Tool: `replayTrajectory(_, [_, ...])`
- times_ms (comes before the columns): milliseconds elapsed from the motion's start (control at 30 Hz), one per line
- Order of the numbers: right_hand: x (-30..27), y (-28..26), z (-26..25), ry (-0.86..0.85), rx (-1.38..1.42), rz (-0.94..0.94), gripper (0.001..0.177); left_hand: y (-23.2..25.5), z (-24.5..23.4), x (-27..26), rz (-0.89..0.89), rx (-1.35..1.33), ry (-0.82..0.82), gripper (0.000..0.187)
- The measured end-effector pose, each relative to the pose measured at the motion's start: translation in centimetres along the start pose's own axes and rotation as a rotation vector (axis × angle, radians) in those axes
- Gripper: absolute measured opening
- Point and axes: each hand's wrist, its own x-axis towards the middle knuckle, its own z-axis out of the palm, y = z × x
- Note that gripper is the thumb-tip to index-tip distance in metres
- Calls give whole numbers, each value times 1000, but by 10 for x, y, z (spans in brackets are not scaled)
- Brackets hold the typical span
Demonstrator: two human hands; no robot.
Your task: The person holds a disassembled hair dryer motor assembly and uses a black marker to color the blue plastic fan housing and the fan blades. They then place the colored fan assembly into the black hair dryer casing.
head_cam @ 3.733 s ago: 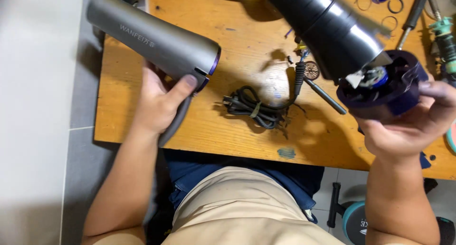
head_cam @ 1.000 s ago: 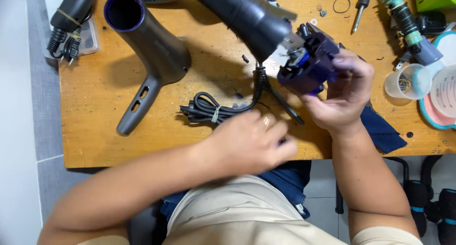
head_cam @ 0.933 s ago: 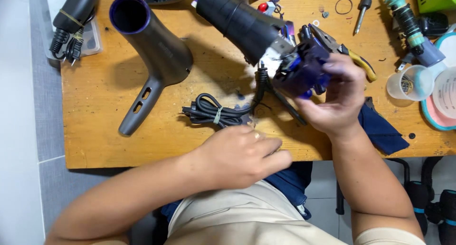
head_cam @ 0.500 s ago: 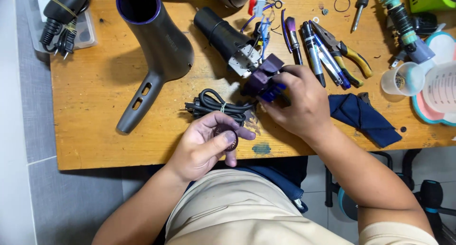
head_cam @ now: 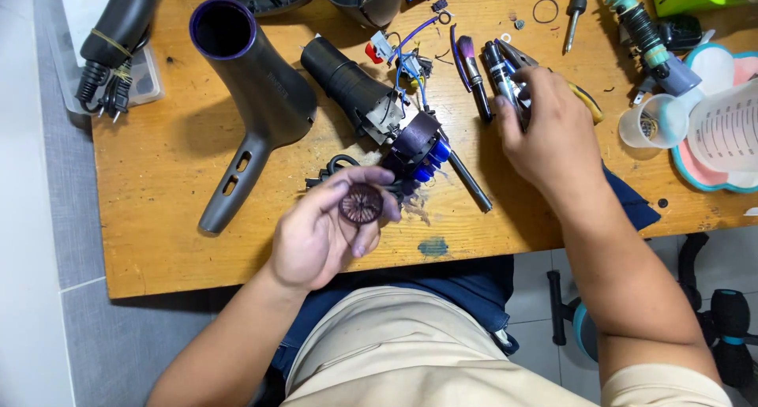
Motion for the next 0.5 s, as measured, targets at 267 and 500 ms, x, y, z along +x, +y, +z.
replayTrajectory(267, [13,-27,-19,-209,-166,198,48,46,32,40,39,34,-156,54])
replayTrajectory(500, [9,-16,-67,-230,687,265,52,72,23,75,-21,49,-139,39])
